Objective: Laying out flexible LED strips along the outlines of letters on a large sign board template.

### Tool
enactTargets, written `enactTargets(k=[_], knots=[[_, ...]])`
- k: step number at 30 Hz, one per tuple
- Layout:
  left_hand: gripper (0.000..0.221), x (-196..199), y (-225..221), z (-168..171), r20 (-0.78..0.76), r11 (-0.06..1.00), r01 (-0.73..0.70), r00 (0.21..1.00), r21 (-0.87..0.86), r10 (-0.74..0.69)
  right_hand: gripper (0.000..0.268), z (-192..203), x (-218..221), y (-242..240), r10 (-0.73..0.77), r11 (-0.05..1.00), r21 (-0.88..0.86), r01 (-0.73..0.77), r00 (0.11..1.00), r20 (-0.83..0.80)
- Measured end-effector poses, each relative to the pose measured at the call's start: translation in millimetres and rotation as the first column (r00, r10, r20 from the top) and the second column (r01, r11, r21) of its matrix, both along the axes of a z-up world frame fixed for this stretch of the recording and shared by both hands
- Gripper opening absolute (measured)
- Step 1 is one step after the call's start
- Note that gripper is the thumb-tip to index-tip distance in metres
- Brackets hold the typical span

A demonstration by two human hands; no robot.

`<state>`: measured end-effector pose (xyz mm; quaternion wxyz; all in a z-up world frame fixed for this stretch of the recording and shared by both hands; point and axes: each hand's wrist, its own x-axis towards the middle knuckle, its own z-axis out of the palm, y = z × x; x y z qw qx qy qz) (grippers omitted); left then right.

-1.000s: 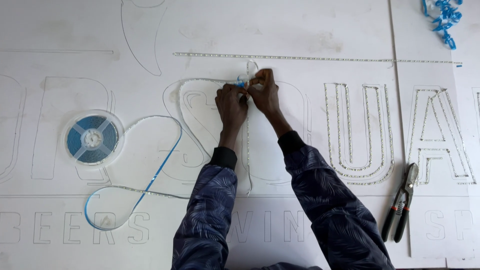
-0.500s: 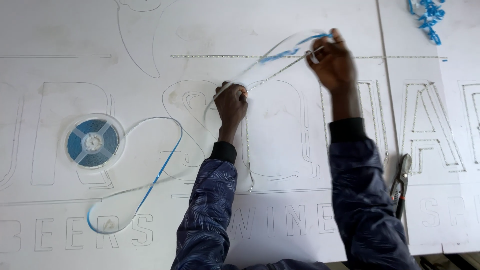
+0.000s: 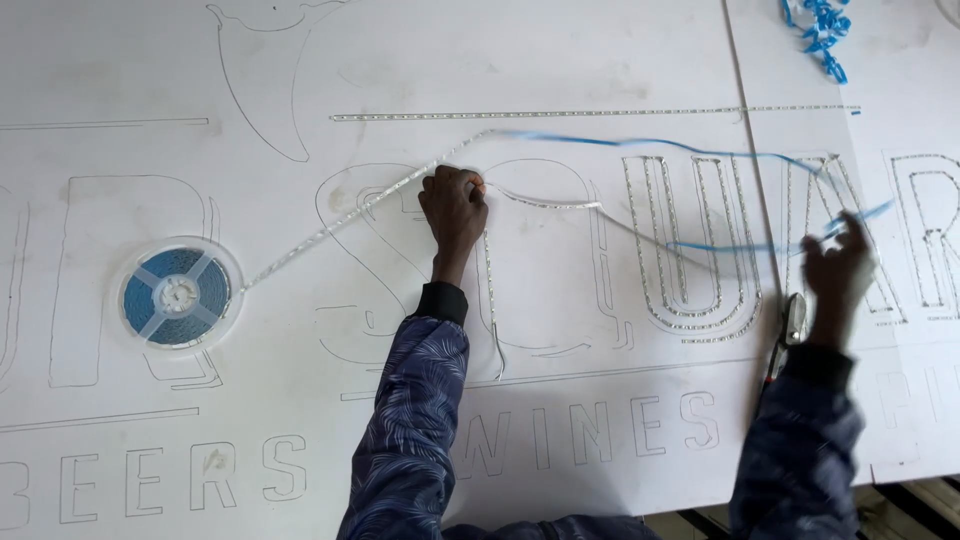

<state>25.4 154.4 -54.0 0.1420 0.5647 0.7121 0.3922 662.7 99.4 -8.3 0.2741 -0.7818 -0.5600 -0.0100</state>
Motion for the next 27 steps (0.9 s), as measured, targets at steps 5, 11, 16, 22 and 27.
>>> enactTargets(k=[5,11,16,22,27], knots=[[0.018,-7.9,8.1,-9.0,0.027,0.996,0.044,0.999,-0.082,-0.042,0.039,6.1,-216.9,-26.3,0.222,0.955,0.227,-0.191,0.968,-0.119],[0.02,-28.3,15.6,-10.7,0.095,0.973,0.183,0.981,-0.139,-0.17,0.055,20.5,-422.5,32.3,0.73,0.651,0.202,-0.732,0.676,0.098],[0.026,-38.8,14.5,11.0,0.151,0.95,0.277,0.955,-0.14,-0.256,0.032,-17.7,-458.8,92.5,0.762,0.637,-0.012,-0.771,0.627,0.163],[0.027,-37.1,3.1,11.1,0.171,0.956,0.25,0.959,-0.151,-0.224,0.006,-3.0,-463.9,102.9,0.838,0.544,0.047,-0.838,0.545,0.02],[0.028,-31.0,-5.2,38.5,0.124,0.941,0.275,0.959,-0.199,-0.254,0.006,-1.5,-468.2,112.3,0.833,0.553,0.101,-0.827,0.55,-0.064]])
